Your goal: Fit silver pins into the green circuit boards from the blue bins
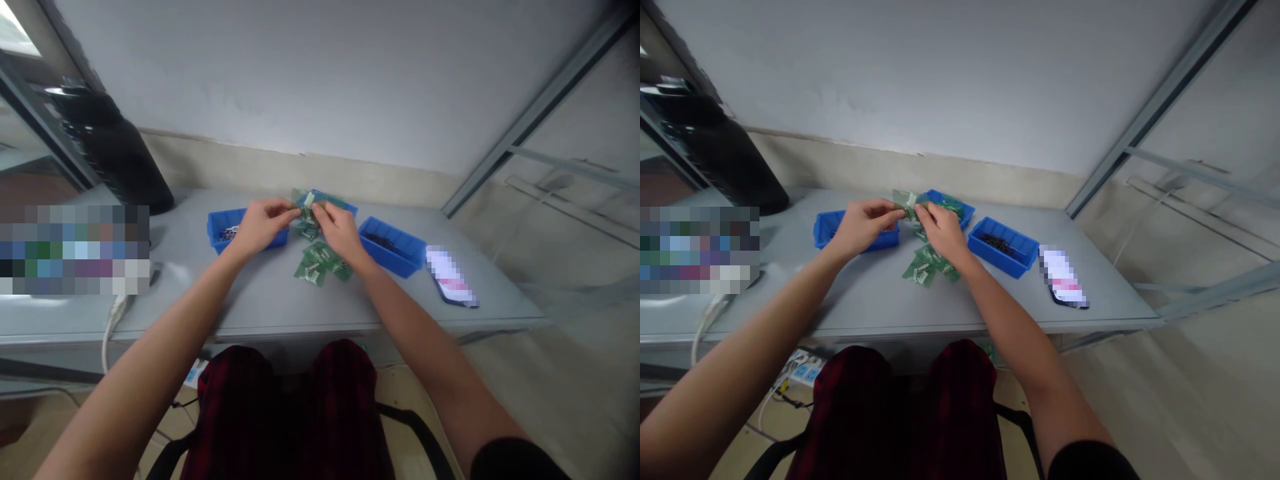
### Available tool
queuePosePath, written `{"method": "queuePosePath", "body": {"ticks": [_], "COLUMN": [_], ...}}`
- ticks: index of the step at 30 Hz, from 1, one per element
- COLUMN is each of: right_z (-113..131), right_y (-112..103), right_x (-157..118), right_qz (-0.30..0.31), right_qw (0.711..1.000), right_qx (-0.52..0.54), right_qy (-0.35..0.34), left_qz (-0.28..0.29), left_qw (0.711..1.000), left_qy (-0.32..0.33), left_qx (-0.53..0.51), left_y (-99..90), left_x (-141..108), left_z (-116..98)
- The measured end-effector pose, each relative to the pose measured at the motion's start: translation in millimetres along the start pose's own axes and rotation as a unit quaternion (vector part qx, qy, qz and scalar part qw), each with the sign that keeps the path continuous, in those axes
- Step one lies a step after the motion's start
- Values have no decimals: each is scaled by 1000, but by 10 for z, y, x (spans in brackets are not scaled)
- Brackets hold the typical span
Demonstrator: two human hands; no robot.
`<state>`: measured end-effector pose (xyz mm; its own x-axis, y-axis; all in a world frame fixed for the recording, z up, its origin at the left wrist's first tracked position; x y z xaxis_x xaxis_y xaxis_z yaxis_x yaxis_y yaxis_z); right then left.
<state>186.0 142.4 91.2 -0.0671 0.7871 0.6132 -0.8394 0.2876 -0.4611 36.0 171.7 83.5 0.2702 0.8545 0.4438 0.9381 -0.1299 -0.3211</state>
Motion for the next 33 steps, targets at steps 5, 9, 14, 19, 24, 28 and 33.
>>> {"method": "queuePosePath", "body": {"ticks": [5, 9, 14, 19, 24, 28, 33], "right_z": [-82, -60, 48, 55, 63, 45, 44], "right_y": [-211, -204, 30, 86, 49, 56, 75], "right_x": [14, 18, -12, -26, -30, -28, -23], "right_qz": [-107, -101, -2, 29, 20, 20, 31], "right_qw": [994, 995, 998, 992, 997, 996, 994], "right_qx": [-2, 5, 67, 125, 75, 83, 104], "right_qy": [9, 7, -3, 11, 0, -15, -17], "left_qz": [-22, -22, -4, 37, 56, 24, 8], "left_qw": [1000, 999, 998, 996, 996, 998, 999], "left_qy": [8, 23, 56, 71, 67, 41, 19], "left_qx": [-7, -3, -22, -26, -21, -52, -48], "left_y": [-39, -40, -1, 74, 116, 62, 33], "left_x": [-2, 1, -8, -49, -58, -13, 4], "left_z": [-27, -50, -114, -192, -179, -84, -47]}}
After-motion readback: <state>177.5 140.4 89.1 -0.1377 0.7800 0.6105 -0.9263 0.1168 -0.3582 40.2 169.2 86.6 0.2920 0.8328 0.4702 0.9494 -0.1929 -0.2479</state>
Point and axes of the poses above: each hand's wrist, its own x-axis towards the middle knuckle, its own y-axis out of the palm, z = x × y, the point moved 10 cm from there along x, towards the middle knuckle, and after that the axes turned 1 degree about x, right-handed, at the moved point
